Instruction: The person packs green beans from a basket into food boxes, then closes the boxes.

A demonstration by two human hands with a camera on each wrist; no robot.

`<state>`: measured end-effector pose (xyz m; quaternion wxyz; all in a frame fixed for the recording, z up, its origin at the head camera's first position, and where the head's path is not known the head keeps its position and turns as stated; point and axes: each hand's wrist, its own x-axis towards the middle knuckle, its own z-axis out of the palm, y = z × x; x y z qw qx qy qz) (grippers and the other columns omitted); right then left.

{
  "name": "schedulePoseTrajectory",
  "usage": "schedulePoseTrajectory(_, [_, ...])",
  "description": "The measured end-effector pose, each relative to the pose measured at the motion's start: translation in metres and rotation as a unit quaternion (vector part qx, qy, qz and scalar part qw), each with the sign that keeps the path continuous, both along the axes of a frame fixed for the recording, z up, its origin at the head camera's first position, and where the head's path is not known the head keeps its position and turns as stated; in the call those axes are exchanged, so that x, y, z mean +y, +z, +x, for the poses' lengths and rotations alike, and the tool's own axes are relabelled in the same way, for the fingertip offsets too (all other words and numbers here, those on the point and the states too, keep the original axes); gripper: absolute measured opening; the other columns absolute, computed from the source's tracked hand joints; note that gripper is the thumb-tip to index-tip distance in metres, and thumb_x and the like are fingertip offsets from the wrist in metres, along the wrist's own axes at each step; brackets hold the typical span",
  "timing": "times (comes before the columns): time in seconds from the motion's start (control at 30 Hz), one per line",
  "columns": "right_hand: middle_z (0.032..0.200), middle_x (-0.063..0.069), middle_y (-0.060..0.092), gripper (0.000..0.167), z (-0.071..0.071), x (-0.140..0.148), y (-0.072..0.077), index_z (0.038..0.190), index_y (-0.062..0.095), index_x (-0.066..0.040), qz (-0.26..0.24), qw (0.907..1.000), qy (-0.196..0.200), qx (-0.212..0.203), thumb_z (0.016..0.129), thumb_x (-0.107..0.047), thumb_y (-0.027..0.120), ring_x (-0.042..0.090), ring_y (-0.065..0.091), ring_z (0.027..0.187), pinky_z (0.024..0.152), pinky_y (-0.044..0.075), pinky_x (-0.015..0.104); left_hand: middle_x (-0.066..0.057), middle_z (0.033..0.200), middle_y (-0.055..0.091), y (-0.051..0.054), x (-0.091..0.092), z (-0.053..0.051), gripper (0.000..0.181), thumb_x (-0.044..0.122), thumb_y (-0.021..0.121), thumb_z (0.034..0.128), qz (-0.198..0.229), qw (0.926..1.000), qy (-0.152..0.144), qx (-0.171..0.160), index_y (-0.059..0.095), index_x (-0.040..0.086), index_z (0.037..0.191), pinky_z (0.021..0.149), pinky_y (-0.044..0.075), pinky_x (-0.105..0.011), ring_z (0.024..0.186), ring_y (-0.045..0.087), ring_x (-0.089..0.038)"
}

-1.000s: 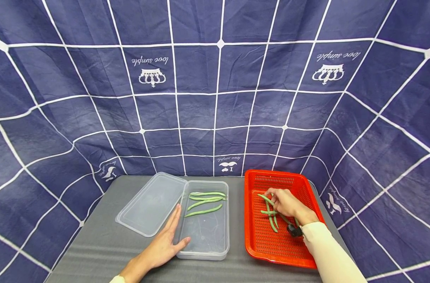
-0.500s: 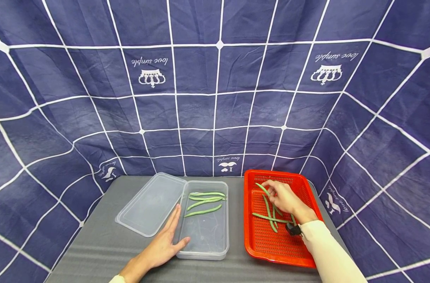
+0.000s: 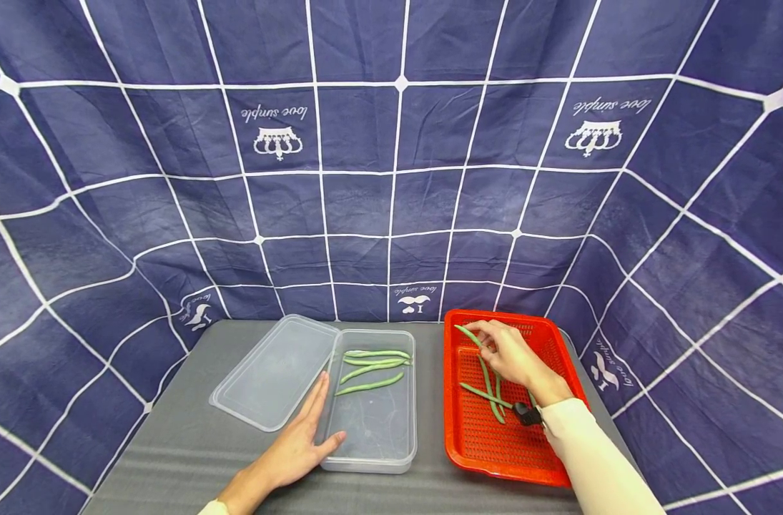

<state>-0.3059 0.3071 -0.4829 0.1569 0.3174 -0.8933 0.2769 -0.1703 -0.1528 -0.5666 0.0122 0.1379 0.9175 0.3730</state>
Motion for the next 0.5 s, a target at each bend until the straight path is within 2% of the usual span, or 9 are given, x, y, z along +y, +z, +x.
schedulePoseTrajectory(0.13, [0.105, 0.003, 0.082, 0.058, 0.002, -0.009, 0.006, 0.135, 0.080, -0.003, -0.011, 0.9999, 0.007, 0.003, 0.083, 0.022, 0.074, 0.014, 0.079, 0.089, 0.080, 0.069, 0.032, -0.009, 0.200, 0.007, 0.000, 0.000, 0.000, 0.119, 0.043, 0.085, 0.1054, 0.001, 1.0000, 0.001, 0.001, 0.006, 0.012, 0.189, 0.140, 0.037, -0.064, 0.181, 0.027, -0.032])
schedulePoseTrajectory(0.3, [0.104, 0.001, 0.082, 0.054, 0.005, -0.020, 0.014, 0.135, 0.080, -0.004, -0.009, 0.9999, 0.007, 0.001, 0.086, 0.020, 0.076, 0.014, 0.078, 0.089, 0.079, 0.069, 0.033, -0.009, 0.199, 0.008, 0.000, 0.000, 0.001, 0.119, 0.044, 0.084, 0.1055, -0.002, 1.0000, 0.003, 0.002, 0.006, 0.013, 0.189, 0.141, 0.037, -0.062, 0.181, 0.027, -0.031])
schedulePoseTrajectory(0.5, [0.104, 0.002, 0.083, 0.051, 0.009, -0.032, 0.021, 0.134, 0.080, -0.002, 0.001, 0.9998, 0.007, 0.017, 0.087, 0.019, 0.081, 0.020, 0.080, 0.092, 0.082, 0.071, 0.043, -0.008, 0.200, 0.008, 0.000, 0.001, 0.001, 0.118, 0.040, 0.085, 0.1049, 0.003, 1.0000, 0.006, 0.004, 0.008, 0.012, 0.189, 0.140, 0.038, -0.063, 0.180, 0.029, -0.032])
